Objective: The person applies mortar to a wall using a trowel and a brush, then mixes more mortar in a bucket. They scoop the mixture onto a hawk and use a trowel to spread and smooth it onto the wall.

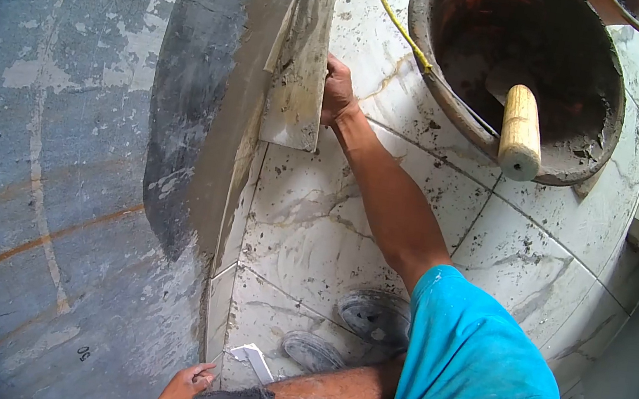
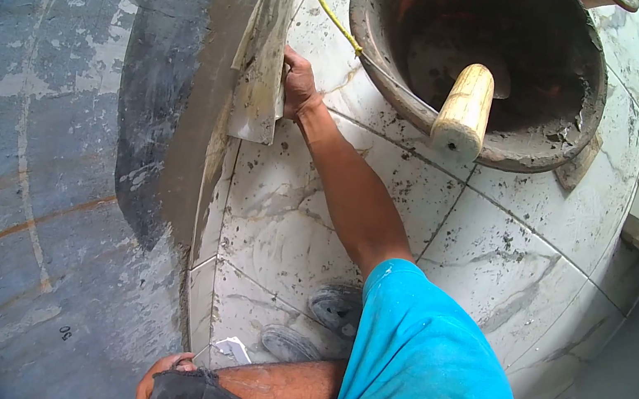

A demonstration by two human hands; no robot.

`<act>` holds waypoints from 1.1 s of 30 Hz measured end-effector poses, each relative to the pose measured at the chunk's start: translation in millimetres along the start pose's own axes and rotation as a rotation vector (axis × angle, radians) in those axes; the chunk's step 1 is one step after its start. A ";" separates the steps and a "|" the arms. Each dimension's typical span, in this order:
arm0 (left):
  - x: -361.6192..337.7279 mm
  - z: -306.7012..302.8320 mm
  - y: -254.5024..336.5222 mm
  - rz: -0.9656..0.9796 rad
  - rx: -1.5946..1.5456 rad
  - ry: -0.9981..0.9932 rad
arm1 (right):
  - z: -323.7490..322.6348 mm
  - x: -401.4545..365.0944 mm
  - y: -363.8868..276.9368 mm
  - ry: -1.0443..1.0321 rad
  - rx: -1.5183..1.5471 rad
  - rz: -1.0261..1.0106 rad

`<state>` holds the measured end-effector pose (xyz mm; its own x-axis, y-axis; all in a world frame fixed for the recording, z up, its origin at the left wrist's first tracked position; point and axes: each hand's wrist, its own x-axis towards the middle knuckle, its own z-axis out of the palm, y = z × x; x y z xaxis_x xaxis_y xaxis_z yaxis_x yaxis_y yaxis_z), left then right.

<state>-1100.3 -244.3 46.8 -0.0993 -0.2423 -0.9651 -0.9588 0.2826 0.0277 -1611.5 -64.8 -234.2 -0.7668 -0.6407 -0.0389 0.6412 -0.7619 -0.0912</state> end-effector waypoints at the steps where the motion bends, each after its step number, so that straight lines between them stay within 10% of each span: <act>1: -0.2 -0.5 0.4 -0.002 0.000 -0.001 | 0.0 -2.4 2.5 0.015 0.005 0.017; 28: 5.2 -3.8 2.0 -0.038 -0.214 -0.055 | 36.8 -43.9 62.8 0.260 0.042 0.046; 33: 4.9 -5.1 1.0 -0.021 -0.255 -0.079 | 13.0 -46.6 75.3 0.023 0.054 0.057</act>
<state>-1103.1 -249.9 43.4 -0.0676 -0.1695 -0.9832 -0.9975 0.0331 0.0629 -1527.1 -93.6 -226.3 -0.7288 -0.6816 -0.0652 0.6843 -0.7284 -0.0343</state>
